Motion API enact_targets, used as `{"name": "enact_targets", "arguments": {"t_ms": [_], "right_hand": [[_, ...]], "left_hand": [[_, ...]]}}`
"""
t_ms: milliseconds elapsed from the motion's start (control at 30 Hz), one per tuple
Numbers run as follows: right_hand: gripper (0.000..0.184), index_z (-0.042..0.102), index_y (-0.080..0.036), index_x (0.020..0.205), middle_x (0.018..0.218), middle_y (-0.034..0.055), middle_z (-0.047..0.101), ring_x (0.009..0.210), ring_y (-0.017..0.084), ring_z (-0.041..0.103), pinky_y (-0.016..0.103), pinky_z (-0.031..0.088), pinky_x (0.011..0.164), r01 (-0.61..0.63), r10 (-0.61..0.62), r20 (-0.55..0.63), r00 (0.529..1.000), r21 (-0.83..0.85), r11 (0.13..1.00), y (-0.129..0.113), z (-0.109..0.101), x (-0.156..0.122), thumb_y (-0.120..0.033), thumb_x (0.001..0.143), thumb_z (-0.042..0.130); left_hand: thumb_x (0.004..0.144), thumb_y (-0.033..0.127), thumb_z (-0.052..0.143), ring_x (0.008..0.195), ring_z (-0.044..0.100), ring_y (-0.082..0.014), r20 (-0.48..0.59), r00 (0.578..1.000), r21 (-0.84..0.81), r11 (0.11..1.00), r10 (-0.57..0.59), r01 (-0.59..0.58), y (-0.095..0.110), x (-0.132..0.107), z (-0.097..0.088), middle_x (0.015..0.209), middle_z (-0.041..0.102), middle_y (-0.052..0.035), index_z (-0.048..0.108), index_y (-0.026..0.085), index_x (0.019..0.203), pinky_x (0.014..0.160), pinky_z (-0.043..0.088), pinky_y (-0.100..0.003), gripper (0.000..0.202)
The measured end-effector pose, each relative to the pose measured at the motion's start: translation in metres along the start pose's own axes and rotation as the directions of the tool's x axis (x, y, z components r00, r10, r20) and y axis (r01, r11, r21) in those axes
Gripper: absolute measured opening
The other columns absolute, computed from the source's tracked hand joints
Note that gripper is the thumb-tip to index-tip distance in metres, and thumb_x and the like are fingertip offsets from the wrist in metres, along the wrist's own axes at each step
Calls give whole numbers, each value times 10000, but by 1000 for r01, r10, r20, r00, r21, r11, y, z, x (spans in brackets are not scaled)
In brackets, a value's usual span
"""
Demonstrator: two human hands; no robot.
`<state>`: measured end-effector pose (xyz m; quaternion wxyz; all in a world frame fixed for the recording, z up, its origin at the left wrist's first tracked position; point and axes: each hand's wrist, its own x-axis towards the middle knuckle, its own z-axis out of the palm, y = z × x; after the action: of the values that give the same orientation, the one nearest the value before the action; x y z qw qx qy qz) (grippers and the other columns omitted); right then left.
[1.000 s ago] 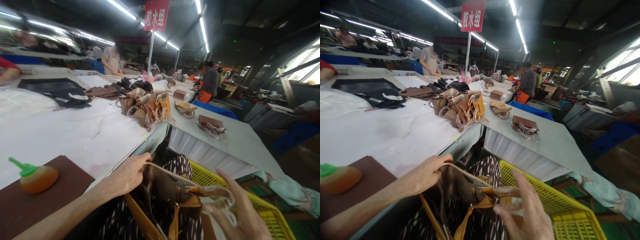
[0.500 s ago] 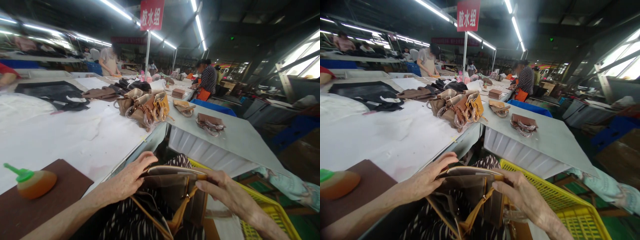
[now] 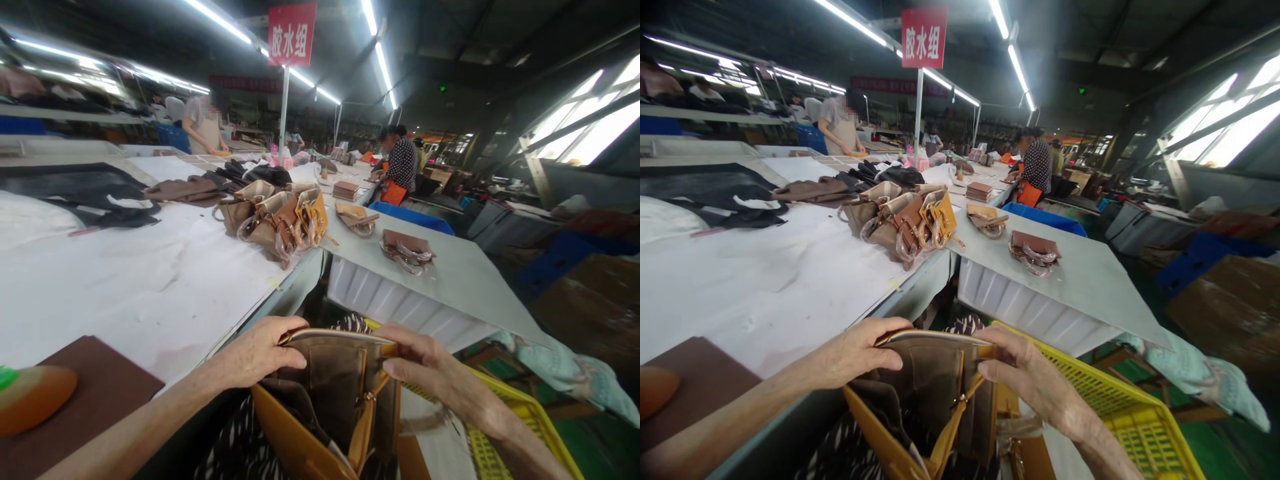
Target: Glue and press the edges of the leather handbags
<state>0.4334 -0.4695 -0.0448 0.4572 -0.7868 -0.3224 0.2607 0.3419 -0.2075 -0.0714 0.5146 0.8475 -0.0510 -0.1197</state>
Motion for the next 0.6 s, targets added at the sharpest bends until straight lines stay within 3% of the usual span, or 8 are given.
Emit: {"name": "enact_targets", "arguments": {"t_ms": [133,233,367,500,600], "right_hand": [[312,629,-214,1049,918,29,619,919,224,548,325,428,825,-46,43,54,998,62,997,3,-1,-2,-341,767,585],[317,638,-227,1052,961,38,638,929,237,553,337,431,829,-30,29,23,999,70,997,3,0,-3,-350,763,591],[311,654,-237,1034,957,39,652,921,243,566,344,439,830,-30,32,-32,999,60,998,4,3,-4,-357,749,611],[325,646,-210,1023,920,32,651,894,229,570,333,447,804,-64,66,-29,997,77,995,6,5,-4,-364,739,614],[333,664,-184,969,838,29,661,833,225,578,336,464,760,-93,100,-49,994,119,989,6,5,-3,-367,691,653]], "left_hand": [[676,194,566,878,542,-191,-116,993,108,994,-2,15,5,-6,3,960,617,21,497,245,1109,768,385,-262,442],[693,108,498,981,510,-184,-180,977,282,958,110,-56,9,-12,6,1082,569,10,463,280,1133,858,349,-276,473],[738,88,439,944,517,-163,-138,963,469,872,231,-142,7,-16,7,1087,527,10,508,278,1028,808,369,-263,354],[777,143,445,840,532,-144,-142,968,510,853,208,-108,0,-12,8,1012,529,-1,532,218,837,748,376,-248,130],[781,163,441,781,527,-132,-162,968,480,873,190,-91,-6,-9,11,933,538,0,498,195,731,720,374,-242,83]]}}
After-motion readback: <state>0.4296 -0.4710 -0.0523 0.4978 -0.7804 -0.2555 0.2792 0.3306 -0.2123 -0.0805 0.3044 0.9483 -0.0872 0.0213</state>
